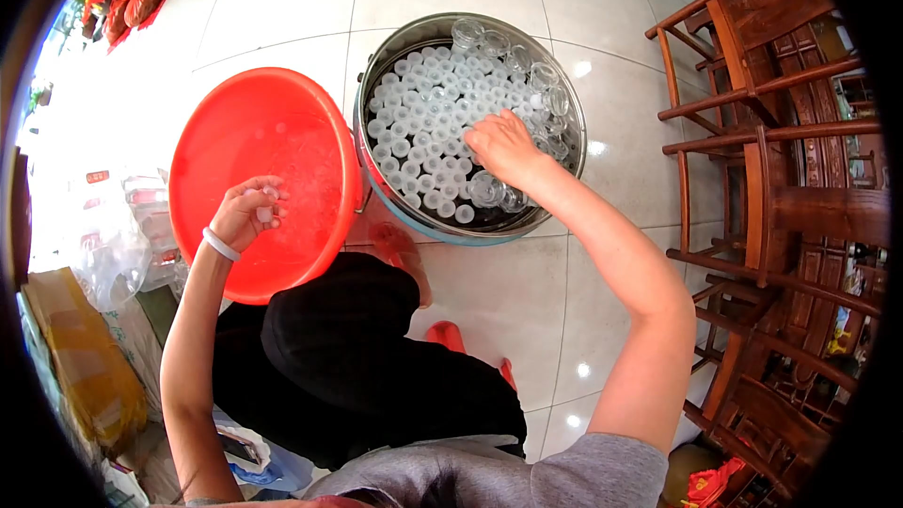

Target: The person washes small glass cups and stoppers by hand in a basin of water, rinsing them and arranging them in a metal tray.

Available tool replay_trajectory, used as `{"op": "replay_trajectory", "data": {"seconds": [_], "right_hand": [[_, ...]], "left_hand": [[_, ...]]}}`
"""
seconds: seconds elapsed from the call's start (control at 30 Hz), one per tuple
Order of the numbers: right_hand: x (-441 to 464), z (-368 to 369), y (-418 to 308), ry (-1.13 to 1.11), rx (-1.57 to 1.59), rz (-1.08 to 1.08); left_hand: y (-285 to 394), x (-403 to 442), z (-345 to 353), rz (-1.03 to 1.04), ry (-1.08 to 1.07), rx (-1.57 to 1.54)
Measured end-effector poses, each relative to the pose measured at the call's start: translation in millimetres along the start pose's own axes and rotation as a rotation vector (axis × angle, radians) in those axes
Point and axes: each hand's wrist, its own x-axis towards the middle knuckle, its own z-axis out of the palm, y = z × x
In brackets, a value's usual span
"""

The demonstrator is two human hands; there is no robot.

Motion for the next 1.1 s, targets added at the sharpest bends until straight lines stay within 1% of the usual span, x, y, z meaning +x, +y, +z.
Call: {"op": "replay_trajectory", "data": {"seconds": [0.13,0.27,0.37,0.43,0.63,0.77,0.83,1.1], "right_hand": [[2.2,-7.6,-2.2,-0.001,0.068,0.04],[10.5,-5.3,-0.1,0.037,0.061,0.038],[15.4,5.3,1.6,-0.019,0.025,0.035],[15.4,7.3,4.5,0.037,0.034,0.028],[11.5,5.8,0.8,0.068,0.057,0.085],[10.1,-5.2,-5.1,0.055,0.099,0.121],[13.4,-4.3,-6.3,-0.029,0.115,0.125],[21.3,8.5,-2.7,-0.001,0.108,0.108]], "left_hand": [[0.1,0.6,-0.3,0.0,-0.002,0.005],[0.1,1.2,2.7,0.003,0.013,0.02],[-0.1,0.7,0.2,0.003,0.002,0.009],[-0.3,1.3,1.1,-0.004,0.002,0.011],[-1.1,1.9,0.4,0.001,-0.004,0.011],[-1.7,1.8,0.7,-0.009,0.001,0.02],[0.0,0.9,3.9,-0.003,0.018,0.06],[1.3,-0.7,5.0,-0.016,0.019,0.069]]}}
